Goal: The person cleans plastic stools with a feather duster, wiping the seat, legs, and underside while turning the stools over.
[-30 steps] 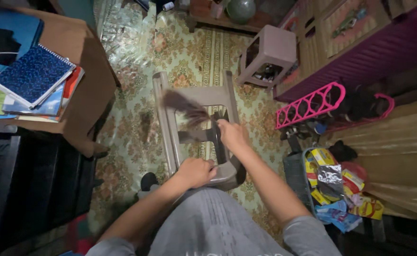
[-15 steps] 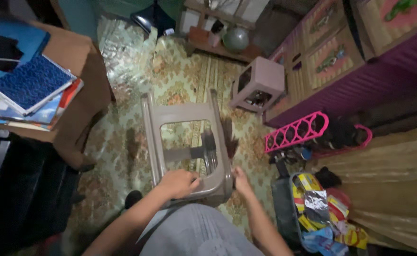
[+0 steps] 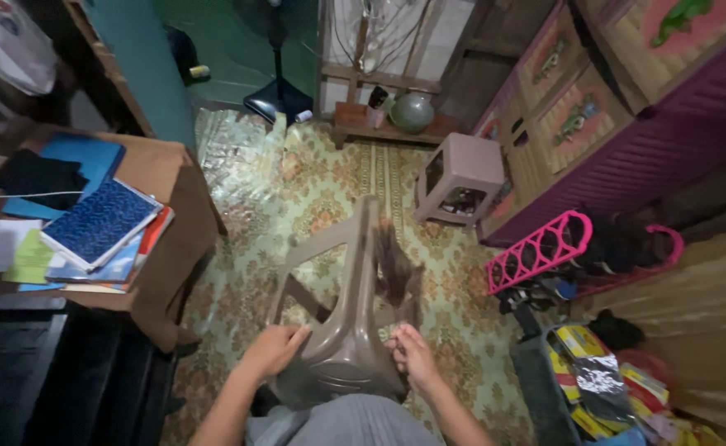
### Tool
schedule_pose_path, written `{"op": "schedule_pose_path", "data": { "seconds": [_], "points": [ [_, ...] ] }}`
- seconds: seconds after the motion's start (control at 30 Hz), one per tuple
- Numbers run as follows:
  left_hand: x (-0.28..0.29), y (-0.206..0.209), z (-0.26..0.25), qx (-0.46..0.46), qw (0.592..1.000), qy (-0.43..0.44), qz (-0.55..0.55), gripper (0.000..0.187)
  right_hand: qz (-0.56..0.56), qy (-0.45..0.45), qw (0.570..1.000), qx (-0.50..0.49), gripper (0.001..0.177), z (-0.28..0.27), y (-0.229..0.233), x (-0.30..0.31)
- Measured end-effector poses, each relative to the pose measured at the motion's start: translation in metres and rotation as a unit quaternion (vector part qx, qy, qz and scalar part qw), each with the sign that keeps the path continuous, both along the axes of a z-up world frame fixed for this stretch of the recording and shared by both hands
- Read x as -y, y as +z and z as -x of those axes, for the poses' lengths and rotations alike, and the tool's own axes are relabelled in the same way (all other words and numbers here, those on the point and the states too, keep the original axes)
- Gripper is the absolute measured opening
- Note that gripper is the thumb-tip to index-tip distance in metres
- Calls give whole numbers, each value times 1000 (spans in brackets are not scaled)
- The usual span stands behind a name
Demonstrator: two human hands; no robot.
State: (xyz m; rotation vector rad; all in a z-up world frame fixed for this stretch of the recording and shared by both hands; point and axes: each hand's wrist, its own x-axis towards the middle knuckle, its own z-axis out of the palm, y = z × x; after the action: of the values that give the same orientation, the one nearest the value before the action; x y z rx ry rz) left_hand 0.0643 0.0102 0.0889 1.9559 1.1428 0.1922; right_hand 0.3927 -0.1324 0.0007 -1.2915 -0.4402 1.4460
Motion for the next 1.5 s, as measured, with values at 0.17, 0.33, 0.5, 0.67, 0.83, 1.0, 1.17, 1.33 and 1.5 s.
{"op": "schedule_pose_path", "data": {
  "seconds": [0.17,0.33,0.5,0.67,0.83,1.0,1.17,1.33,1.5],
  "points": [
    [6,17,-3,30,986,127,-108,37,15,51,999,-1,16,43,33,-4],
    [39,46,-54,105,950,-17,-294,20,26,56,998,9,16,54,50,-14],
    [48,15,-99,48,908,-225,-350,25,1,52,998,30,17,46,28,-11],
    [47,-10,-112,-140,881,-311,-326,30,-96,145,980,93,23,32,9,-25],
    [52,-22,-109,-179,853,-371,-322,30,-15,245,803,543,24,-2,64,-58],
    [56,-14,-100,-188,883,-325,-282,36,-56,173,812,555,26,-9,85,-73],
    [62,0,-93,-197,887,-316,-272,43,-36,96,790,604,26,-18,55,-122],
    [66,6,-83,-214,884,-315,-273,47,-171,132,784,582,21,-14,41,-165],
    [69,0,-72,-208,886,-276,-308,48,-83,126,794,588,22,13,51,-172]
  ]
}}
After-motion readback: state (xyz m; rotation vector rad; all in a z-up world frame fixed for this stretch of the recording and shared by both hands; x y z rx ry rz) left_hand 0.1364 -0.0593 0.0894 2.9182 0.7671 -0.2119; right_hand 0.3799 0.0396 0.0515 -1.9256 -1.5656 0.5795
